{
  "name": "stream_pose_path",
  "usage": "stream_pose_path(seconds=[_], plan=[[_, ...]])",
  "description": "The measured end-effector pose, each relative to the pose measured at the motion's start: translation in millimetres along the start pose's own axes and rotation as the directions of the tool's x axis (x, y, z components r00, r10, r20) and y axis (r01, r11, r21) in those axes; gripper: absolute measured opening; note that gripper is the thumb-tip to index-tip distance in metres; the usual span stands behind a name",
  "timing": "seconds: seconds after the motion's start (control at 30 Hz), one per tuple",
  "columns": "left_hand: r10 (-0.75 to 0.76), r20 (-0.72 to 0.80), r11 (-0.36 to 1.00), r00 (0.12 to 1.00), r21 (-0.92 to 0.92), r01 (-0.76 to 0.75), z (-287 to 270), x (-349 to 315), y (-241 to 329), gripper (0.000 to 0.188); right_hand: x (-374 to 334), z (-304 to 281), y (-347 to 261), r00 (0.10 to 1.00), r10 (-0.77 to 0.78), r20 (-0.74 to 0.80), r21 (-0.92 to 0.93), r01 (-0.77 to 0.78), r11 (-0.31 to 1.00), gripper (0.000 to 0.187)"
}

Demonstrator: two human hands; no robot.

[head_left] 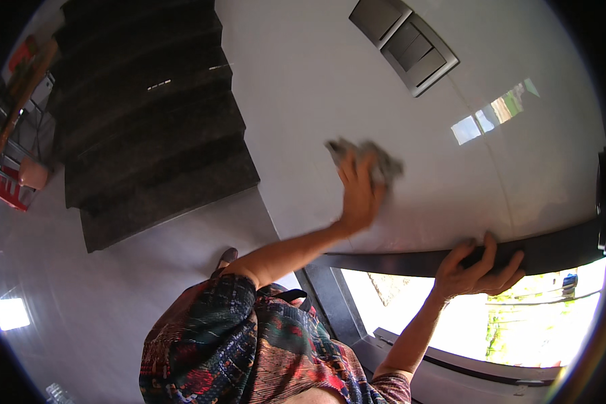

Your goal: The person wipes a white wall with a cloth, then moves to a staircase and wipes each step. The person uses a cloth to clean the surfaces.

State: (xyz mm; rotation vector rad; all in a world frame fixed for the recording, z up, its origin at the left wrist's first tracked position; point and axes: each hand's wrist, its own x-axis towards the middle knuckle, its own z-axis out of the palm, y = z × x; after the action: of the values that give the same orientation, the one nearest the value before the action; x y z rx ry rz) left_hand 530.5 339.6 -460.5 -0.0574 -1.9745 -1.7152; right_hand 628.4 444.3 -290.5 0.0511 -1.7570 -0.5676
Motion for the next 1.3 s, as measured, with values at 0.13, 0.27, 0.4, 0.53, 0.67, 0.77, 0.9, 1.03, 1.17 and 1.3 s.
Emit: stream_pose_path(seconds=[0.13,0.27,0.4,0.53,0.67,0.77,0.9,1.03,1.17,1.3], plan=[[-0.032,0.391,0.99,0.92,-0.115,0.083,-14,-100,5,0.067,2,5,2,0.999,-0.032,-0.003,-0.008,0.032,0.999,0.021],[-0.142,0.47,0.95,0.871,-0.182,0.253,-22,-113,-17,0.061,-7,2,10,0.999,-0.039,0.033,-0.001,0.039,0.999,0.021],[-0.31,0.336,0.936,0.889,-0.054,0.347,-19,-92,-57,0.06,-1,-6,10,0.998,-0.047,0.028,0.015,0.047,0.999,0.022],[-0.325,0.208,0.941,0.922,-0.021,0.337,-22,-60,-84,0.058,-3,-21,25,0.998,-0.06,0.034,-0.025,0.061,0.998,0.022],[-0.28,0.125,0.954,0.952,-0.071,0.29,-21,-17,-126,0.06,-2,-42,41,0.997,-0.072,0.039,-0.067,0.074,0.995,0.022],[-0.177,0.05,0.981,0.983,-0.072,0.18,-29,29,-149,0.059,-7,-56,50,0.998,-0.059,0.009,-0.081,0.06,0.995,0.021],[-0.126,-0.099,0.991,0.987,-0.062,0.12,-33,83,-165,0.054,-9,-71,64,0.999,-0.05,0.008,-0.122,0.051,0.991,0.021],[-0.407,-0.087,0.897,0.909,-0.229,0.379,-32,102,-178,0.054,-17,-79,72,1.0,-0.01,0.022,-0.119,0.012,0.993,0.021],[-0.601,-0.089,0.776,0.794,-0.299,0.555,-15,74,-188,0.057,-11,-68,64,1.0,-0.007,0.023,-0.083,0.008,0.996,0.023],[-0.673,-0.054,0.727,0.738,-0.232,0.646,6,-13,-187,0.062,-8,-52,52,1.0,-0.012,0.004,-0.016,0.012,1.0,0.023]])
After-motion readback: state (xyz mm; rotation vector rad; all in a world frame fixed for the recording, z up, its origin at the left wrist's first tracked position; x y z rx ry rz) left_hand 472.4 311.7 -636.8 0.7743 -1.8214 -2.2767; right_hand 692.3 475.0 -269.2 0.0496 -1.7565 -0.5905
